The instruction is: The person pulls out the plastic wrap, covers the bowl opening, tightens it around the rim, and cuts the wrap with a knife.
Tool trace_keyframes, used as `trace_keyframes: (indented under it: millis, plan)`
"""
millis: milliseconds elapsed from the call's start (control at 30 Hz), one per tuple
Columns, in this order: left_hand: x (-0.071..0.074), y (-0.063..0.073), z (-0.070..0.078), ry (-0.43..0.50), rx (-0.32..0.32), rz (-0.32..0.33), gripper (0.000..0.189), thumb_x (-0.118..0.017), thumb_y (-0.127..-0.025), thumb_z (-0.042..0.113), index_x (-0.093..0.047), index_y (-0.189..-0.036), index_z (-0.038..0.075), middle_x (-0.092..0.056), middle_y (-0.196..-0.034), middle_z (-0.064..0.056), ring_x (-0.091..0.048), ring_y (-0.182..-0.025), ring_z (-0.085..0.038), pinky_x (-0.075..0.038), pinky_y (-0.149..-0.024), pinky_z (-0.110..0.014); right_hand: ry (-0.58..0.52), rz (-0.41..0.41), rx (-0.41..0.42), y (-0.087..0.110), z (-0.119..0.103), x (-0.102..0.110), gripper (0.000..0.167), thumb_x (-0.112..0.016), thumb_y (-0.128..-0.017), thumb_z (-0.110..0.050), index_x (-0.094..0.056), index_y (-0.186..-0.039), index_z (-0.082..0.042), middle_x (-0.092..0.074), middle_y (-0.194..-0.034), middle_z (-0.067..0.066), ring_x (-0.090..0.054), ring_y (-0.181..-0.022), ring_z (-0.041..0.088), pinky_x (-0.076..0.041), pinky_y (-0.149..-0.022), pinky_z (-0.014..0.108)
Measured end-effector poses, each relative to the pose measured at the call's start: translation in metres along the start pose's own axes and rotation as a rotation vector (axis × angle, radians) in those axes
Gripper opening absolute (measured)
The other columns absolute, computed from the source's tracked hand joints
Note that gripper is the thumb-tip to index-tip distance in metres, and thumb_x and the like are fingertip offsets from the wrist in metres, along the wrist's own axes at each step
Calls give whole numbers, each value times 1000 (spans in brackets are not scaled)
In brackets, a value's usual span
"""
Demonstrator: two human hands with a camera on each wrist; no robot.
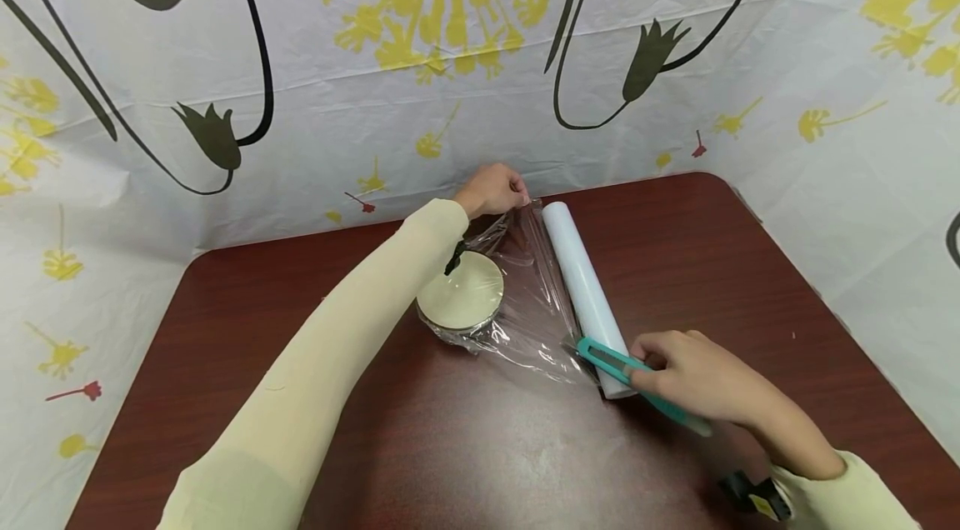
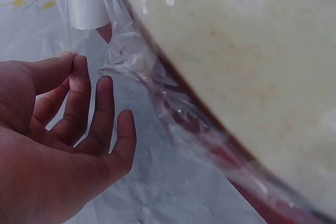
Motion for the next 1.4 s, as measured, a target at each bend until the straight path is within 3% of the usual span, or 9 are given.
trace_keyframes:
  millis: [667, 1133, 1400]
  plan:
    - [0, -3, 0, -17, -7, -3, 23, -66, -110, 22, -86, -112, 12, -81, -121, 1, -70, -113, -17, -53, -92, -23, -73, -38, 27, 18, 11, 4, 16, -65, -107, -9, -69, -97, -20, -56, -72, -17, -52, -68, 4, -39, -55, 26]
    - [7, 3, 2, -26, -17, 17, 24, -64, -110, 19, -86, -112, 11, -81, -118, 0, -69, -112, -18, -53, -92, -22, -125, -89, 76, 32, 13, -3, 20, -67, -105, -7, -69, -96, -24, -54, -73, -20, -52, -70, 2, -38, -53, 25]
    - [9, 6, 4, 79, -31, 12, 23, -68, -107, 21, -87, -112, 7, -81, -117, -4, -69, -112, -21, -52, -91, -21, -109, -73, 81, 37, 14, -4, 22, -68, -103, -5, -69, -94, -25, -53, -72, -21, -52, -70, 1, -38, -52, 24]
Point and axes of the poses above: each hand's wrist, its own y-axis away from the middle knuckle, its own x-axis out of the back of the hand, z = x × y, the point moved 7 cm from there along -y, towards the middle knuckle
